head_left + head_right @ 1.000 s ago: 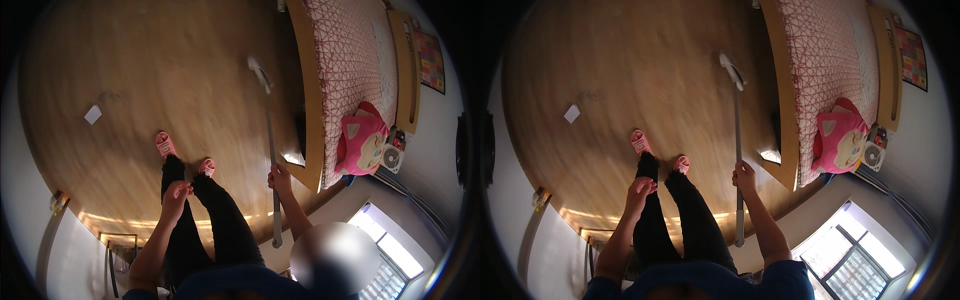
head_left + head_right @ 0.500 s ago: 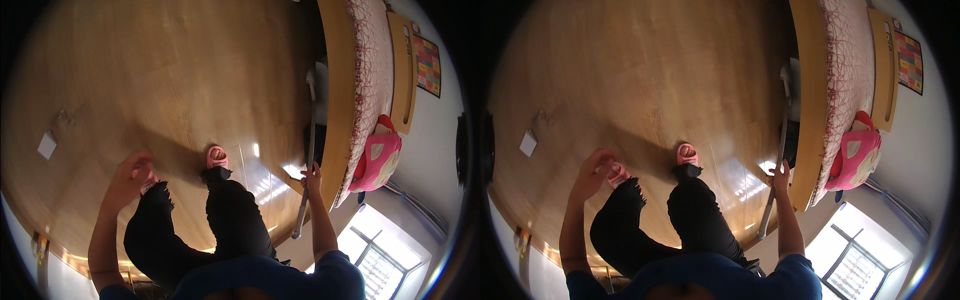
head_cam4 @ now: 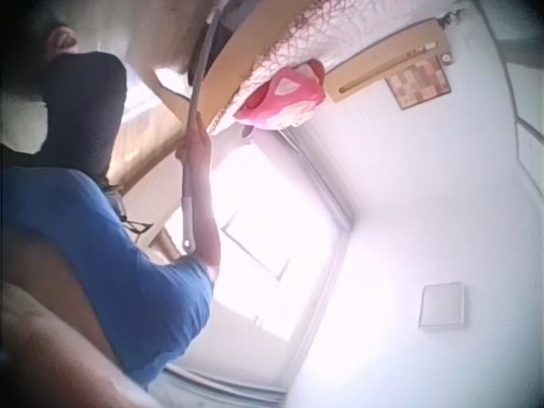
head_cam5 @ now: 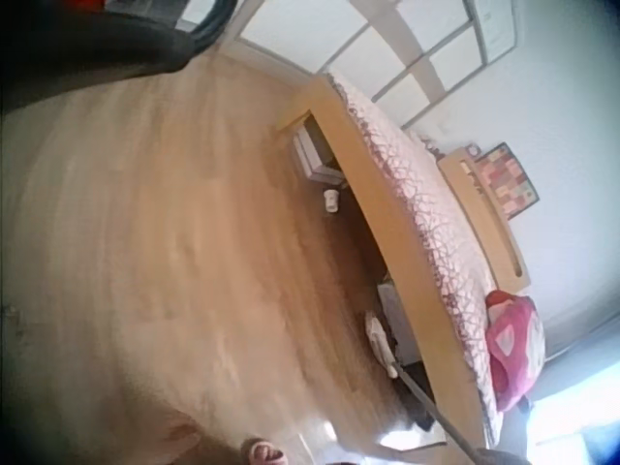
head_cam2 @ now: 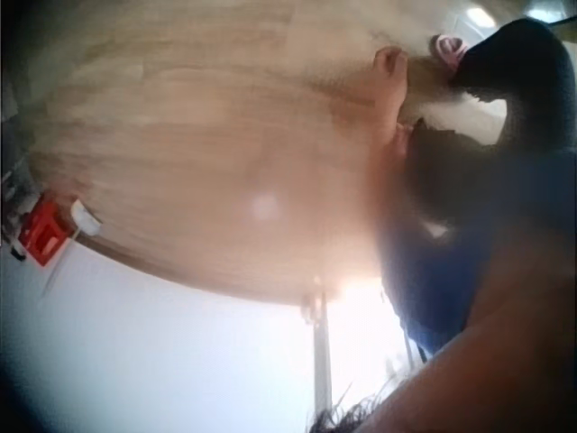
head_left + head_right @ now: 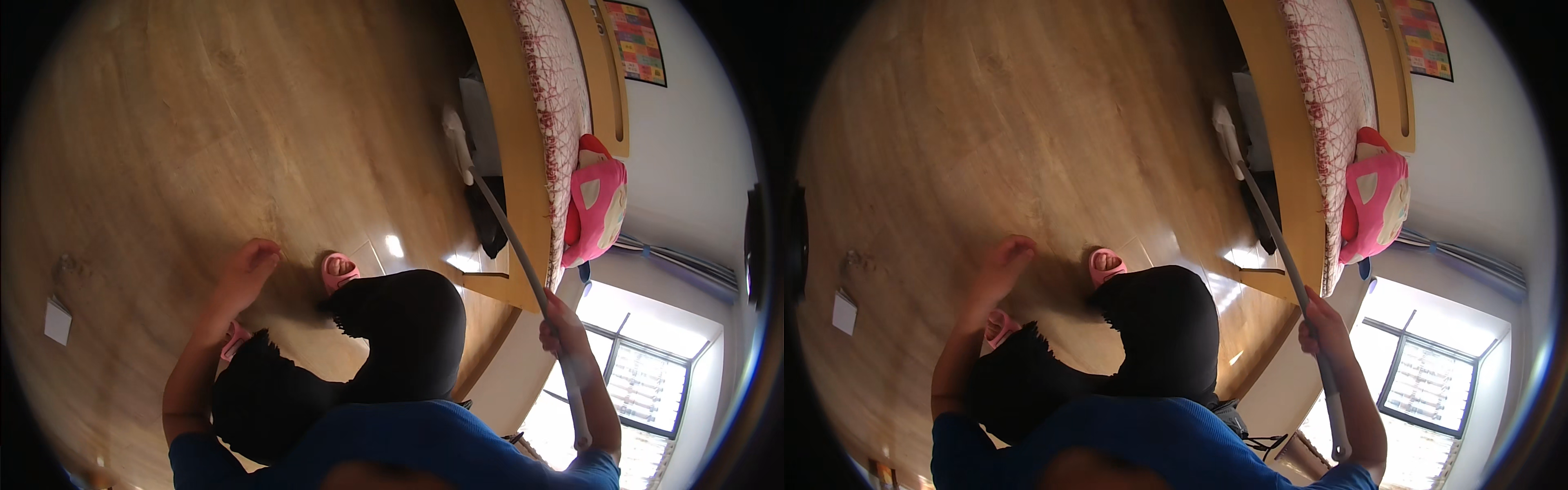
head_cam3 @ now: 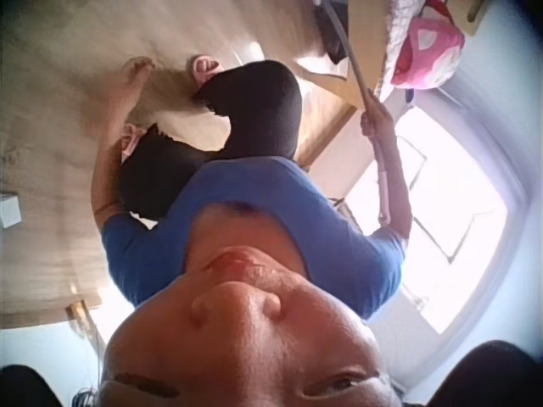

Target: The person sweeps a wooden floor in a bedroom using a long-handled broom. They move a white stool and a plastic bottle to clear the path, then sweep debris into a pile near a bed and a trash can.

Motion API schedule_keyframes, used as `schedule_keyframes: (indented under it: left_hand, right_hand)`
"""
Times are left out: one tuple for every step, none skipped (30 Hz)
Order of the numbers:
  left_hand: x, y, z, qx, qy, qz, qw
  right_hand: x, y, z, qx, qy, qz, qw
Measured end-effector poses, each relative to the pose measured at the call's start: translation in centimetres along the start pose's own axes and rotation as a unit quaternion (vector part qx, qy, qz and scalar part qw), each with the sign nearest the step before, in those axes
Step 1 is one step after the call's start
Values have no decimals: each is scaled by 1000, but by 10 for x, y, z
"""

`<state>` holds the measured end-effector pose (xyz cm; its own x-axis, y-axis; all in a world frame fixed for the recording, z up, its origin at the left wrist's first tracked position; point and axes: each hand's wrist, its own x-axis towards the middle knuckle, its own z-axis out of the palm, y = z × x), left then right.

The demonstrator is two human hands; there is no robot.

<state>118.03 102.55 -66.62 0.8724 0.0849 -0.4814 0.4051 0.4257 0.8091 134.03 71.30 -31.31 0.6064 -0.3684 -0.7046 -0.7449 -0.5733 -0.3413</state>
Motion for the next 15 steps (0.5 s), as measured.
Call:
schedule_keyframes:
  left_hand:
    - [-4, -1, 3, -9, -11, 1, 1000]
    - [-10, -6, 2, -24, -11, 2, 1000]
    - [-17, -14, -2, -37, -7, 2, 999]
    - [-25, -21, -6, -52, 0, 4, 999]
    - [-32, -28, -11, -58, 11, -3, 998]
    - [-38, -36, -17, -63, 22, -9, 998]
    - [-47, -43, -23, -66, 33, -19, 997]
    - [-53, -50, -28, -71, 39, -12, 997]
    - [-59, -57, -35, -77, 47, -5, 996]
    - [-62, -58, -38, -84, 52, 10, 995]
    - [-65, -56, -40, -103, 57, 5, 993]
    - [-72, -53, -44, -119, 69, 2, 991]
    - [-75, -45, -49, -136, 80, 0, 988]
    - [-76, -30, -59, -144, 95, 17, 985]
    - [-81, -15, -61, -153, 103, 29, 982]
  right_hand:
    - [17, -2, -4, 14, -2, -5, 1000]
    - [36, -5, -2, 27, -12, -10, 1000]
    - [54, -15, 8, 73, -9, 28, 997]
    - [69, -27, 18, 116, -8, 65, 991]
    - [79, -33, 29, 77, -36, 56, 995]
    - [88, -37, 39, 38, -64, 48, 996]
    - [89, -43, 54, 0, -93, 42, 995]
    - [84, -53, 67, -22, -98, 51, 994]
    - [63, -72, 91, -46, -105, 59, 992]
    - [34, -90, 109, -68, -107, 60, 990]
    - [4, -104, 124, -90, -116, 36, 989]
    - [-24, -118, 141, -114, -131, 10, 985]
    - [-50, -131, 155, -138, -145, -18, 980]
    - [-71, -144, 169, -160, -183, -45, 969]
    - [-92, -152, 178, -181, -215, -66, 957]
